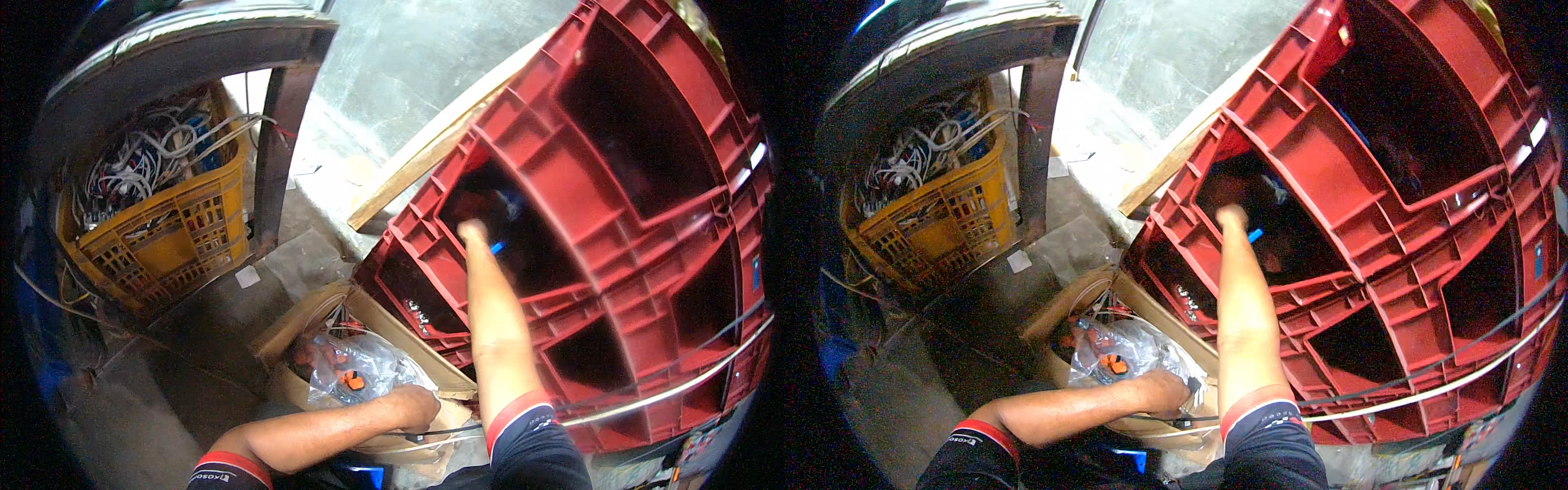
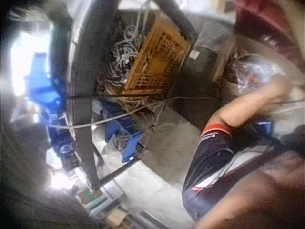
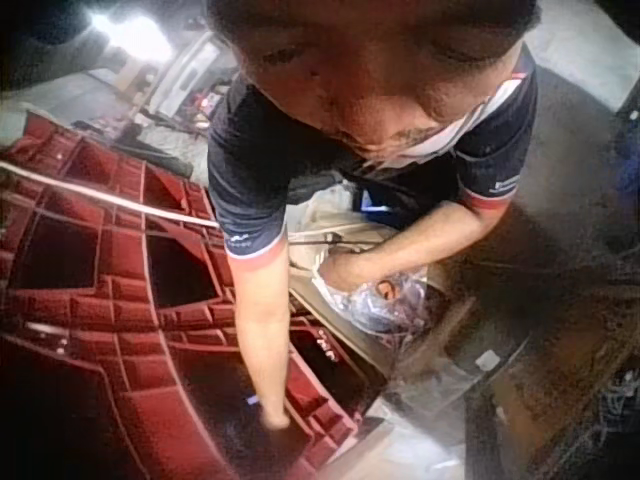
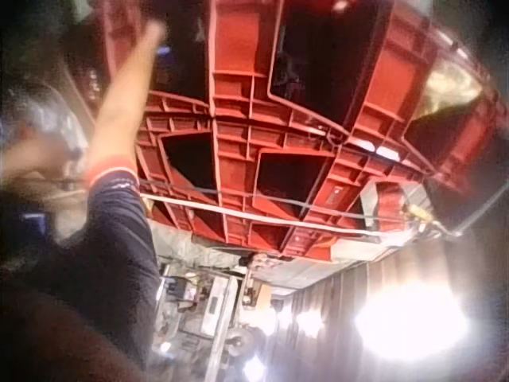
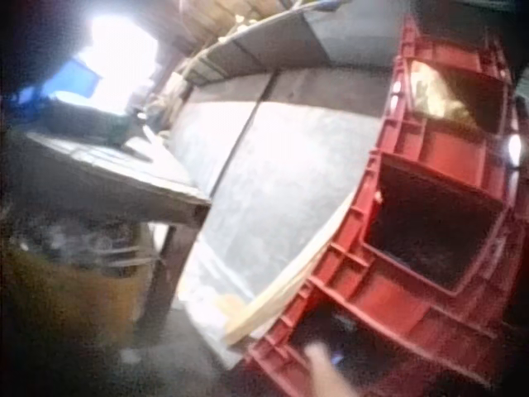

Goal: The person assembles a black plastic fan housing by inserting small white plastic components into the central hub and securing them with a wrench. They then move to a storage area and place wrapped items into red crates.

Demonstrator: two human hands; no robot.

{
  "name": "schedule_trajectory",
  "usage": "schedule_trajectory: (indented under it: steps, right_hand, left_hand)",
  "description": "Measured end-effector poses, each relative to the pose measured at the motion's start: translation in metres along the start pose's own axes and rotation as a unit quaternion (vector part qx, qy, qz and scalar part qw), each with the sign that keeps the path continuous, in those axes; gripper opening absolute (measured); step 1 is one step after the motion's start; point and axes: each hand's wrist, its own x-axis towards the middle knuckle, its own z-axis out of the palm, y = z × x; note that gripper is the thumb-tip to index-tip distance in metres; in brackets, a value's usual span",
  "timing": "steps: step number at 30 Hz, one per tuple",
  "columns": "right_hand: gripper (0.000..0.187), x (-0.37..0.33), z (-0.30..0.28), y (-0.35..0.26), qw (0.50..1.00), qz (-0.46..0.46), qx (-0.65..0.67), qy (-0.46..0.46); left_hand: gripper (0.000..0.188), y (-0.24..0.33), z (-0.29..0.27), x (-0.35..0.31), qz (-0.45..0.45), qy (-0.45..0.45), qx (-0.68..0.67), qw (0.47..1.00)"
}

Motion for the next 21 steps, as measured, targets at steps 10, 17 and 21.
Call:
schedule_trajectory:
  steps: [10,17,21]
  right_hand:
    - [0.057,-0.208,-0.119,-0.116,0.884,-0.058,0.416,0.204]
    - [0.082,-0.307,-0.19,-0.082,0.847,-0.218,0.457,0.161]
    - [0.083,-0.421,-0.229,-0.036,0.801,-0.262,0.536,0.048]
  left_hand:
    - [0.034,-0.03,0.02,-0.027,-0.077,0.075,-0.017,0.994]
    - [0.045,-0.044,0.004,-0.045,-0.166,0.146,-0.041,0.974]
    - [0.042,-0.047,-0.001,-0.038,-0.221,0.177,-0.042,0.958]
